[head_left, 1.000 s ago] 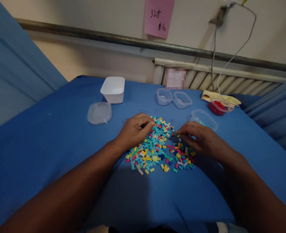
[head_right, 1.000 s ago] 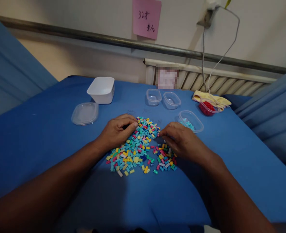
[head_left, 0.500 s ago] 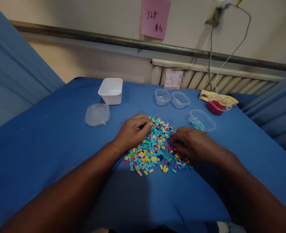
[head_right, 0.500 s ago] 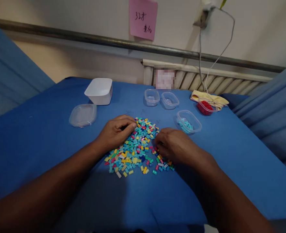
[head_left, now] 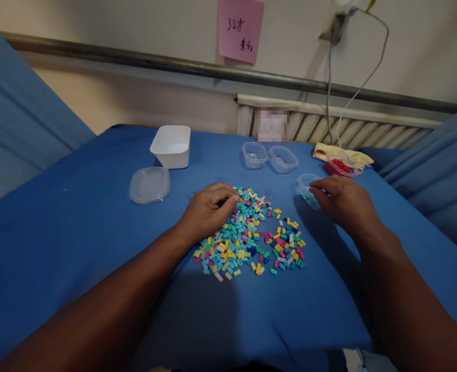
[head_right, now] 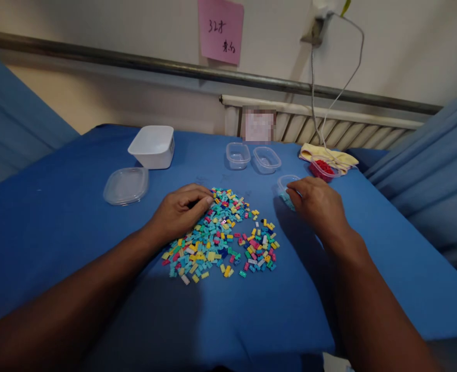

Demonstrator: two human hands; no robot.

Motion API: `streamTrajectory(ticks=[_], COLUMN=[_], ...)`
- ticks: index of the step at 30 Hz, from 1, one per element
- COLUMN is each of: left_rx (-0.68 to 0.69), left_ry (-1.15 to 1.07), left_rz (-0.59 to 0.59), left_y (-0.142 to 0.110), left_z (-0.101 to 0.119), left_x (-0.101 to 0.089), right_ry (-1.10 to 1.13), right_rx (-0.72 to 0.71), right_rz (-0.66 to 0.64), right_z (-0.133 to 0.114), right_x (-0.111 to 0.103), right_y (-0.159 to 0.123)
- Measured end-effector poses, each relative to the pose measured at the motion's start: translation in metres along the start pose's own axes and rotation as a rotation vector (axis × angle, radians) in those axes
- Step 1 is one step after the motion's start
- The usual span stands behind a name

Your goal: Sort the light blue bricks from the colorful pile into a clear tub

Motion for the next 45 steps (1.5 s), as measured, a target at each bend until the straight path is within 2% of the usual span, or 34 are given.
streamTrajectory(ticks=[3,6,8,10,12,18,23,31,35,38,41,45], left_rx=[0.005,0.015,0.023,0.032,0.038,0.026,0.028,0.023,0.017,0.018,0.022,0.023], left_ry=[0.002,0.009,0.018,0.024,0.019,0.025,0.021,0.016,0.022,0.021,0.019,0.003], left_rz=[0.000,0.002,0.011,0.016,0.014,0.003,-0.006,-0.003,-0.006,-0.004,-0.003,0.000], left_y=[0.000,0.000,0.000,0.000,-0.001,-0.001,-0.001,-0.001,-0.001,-0.001,-0.001,-0.001], left_z=[0.002,0.003,0.003,0.003,0.002,0.001,0.001,0.003,0.003,0.003,0.002,0.002], left_x=[0.000,0.000,0.001,0.001,0.002,0.002,0.002,0.001,0.002,0.002,0.002,0.003], right_ry=[0.235,0.532,0.583,0.576,0.555,0.540,0.508,0.465,0.481,0.473,0.441,0.392], right_rx=[-0.062,-0.204,-0.293,-0.350,-0.364,-0.291,-0.276,-0.319,-0.292,-0.349,-0.405,-0.346], right_rz=[0.041,-0.120,-0.219,-0.299,-0.341,-0.306,-0.425,-0.465,-0.401,-0.371,-0.422,-0.511], right_z=[-0.030,-0.074,-0.096,-0.105,-0.101,-0.079,-0.080,-0.086,-0.086,-0.089,-0.094,-0.094], right_x=[0.000,0.008,0.015,0.019,0.020,0.014,0.014,0.009,0.010,0.015,0.019,0.018], right_y=[0.002,-0.001,-0.004,-0.006,-0.007,-0.006,-0.009,-0.007,-0.003,0.000,0.003,0.006])
Point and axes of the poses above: each hand's wrist, its own y-axis towards the middle knuckle, its own x-axis out of the palm, z = x × y, the point moved 2 cm from there along y, towards the middle knuckle, and after that the axes turned 11 degrees about z, right-handed, at the moved point
